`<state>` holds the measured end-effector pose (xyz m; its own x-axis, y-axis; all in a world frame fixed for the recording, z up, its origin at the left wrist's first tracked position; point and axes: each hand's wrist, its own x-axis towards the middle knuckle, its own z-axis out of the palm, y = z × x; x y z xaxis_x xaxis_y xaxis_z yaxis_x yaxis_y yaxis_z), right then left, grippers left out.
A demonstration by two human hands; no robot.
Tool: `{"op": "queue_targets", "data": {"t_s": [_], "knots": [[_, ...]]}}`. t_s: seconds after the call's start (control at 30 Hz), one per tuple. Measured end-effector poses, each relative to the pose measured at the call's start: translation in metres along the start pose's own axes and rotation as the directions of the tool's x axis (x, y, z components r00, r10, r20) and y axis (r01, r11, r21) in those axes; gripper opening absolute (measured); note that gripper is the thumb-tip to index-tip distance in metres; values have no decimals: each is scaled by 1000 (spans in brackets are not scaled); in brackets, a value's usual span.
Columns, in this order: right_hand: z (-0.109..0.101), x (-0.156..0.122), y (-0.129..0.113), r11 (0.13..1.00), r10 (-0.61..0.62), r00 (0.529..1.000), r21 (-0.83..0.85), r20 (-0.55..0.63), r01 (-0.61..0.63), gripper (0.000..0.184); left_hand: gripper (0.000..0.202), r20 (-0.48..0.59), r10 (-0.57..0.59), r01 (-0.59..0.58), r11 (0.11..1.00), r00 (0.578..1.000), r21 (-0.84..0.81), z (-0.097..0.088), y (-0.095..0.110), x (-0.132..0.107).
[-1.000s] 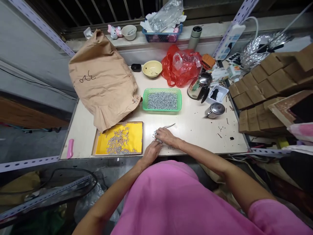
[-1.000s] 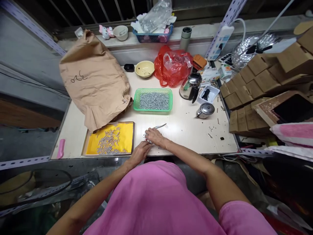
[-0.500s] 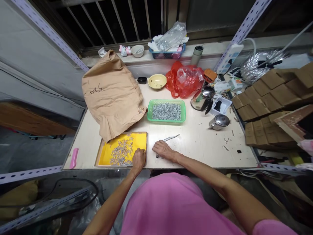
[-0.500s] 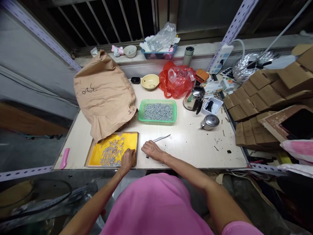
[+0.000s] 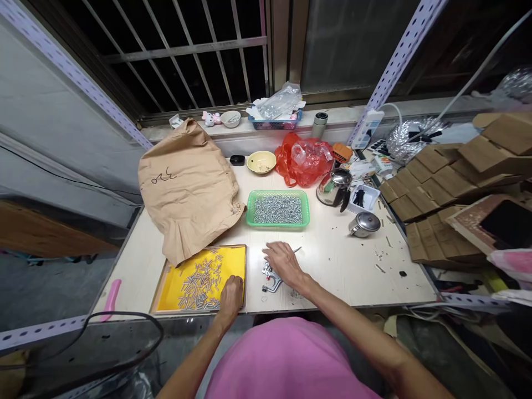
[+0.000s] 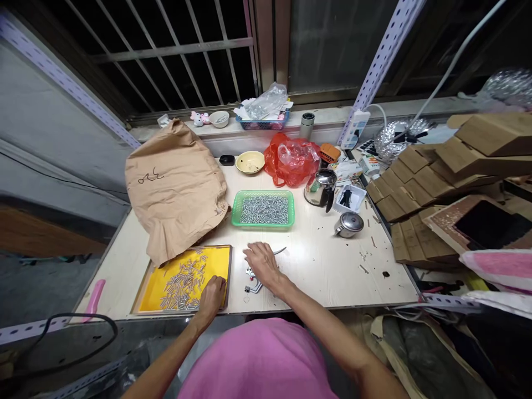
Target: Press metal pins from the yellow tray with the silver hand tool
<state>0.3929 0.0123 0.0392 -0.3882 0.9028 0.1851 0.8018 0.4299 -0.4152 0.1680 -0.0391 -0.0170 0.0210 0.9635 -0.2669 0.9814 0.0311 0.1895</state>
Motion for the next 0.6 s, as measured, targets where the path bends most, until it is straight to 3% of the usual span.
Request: {"op": "queue_targets", "data": {"t_s": [0.13, 0.17, 0.23, 0.3, 0.37, 0.43, 0.6], "knots": [[26, -68, 17, 988, 150, 964, -64, 221, -139, 20, 13, -32, -157, 141, 947, 987, -289, -16, 10, 1], [30, -79, 21, 984, 175, 950, -87, 259, -157, 23, 10, 8, -188, 177, 910, 982, -376, -19, 17, 2], [34, -94, 28, 977, 202, 928, -125, 312, -171, 25, 7, 184, -254, 314, 778, 950, -544, -20, 35, 4], [36, -101, 33, 971, 224, 911, -160, 345, -178, 20, 8, 346, -228, 409, 619, 910, -671, -15, 55, 6], [38, -102, 38, 965, 240, 899, -190, 366, -180, 14, 10, 435, -206, 475, 513, 876, -715, -5, 70, 9], [38, -101, 41, 961, 251, 895, -208, 370, -183, 13, 13, 474, -209, 513, 464, 855, -722, 5, 79, 11], [39, -104, 44, 955, 267, 902, -221, 340, -199, 13, 18, 529, -220, 565, 459, 820, -685, 12, 83, 14]]}}
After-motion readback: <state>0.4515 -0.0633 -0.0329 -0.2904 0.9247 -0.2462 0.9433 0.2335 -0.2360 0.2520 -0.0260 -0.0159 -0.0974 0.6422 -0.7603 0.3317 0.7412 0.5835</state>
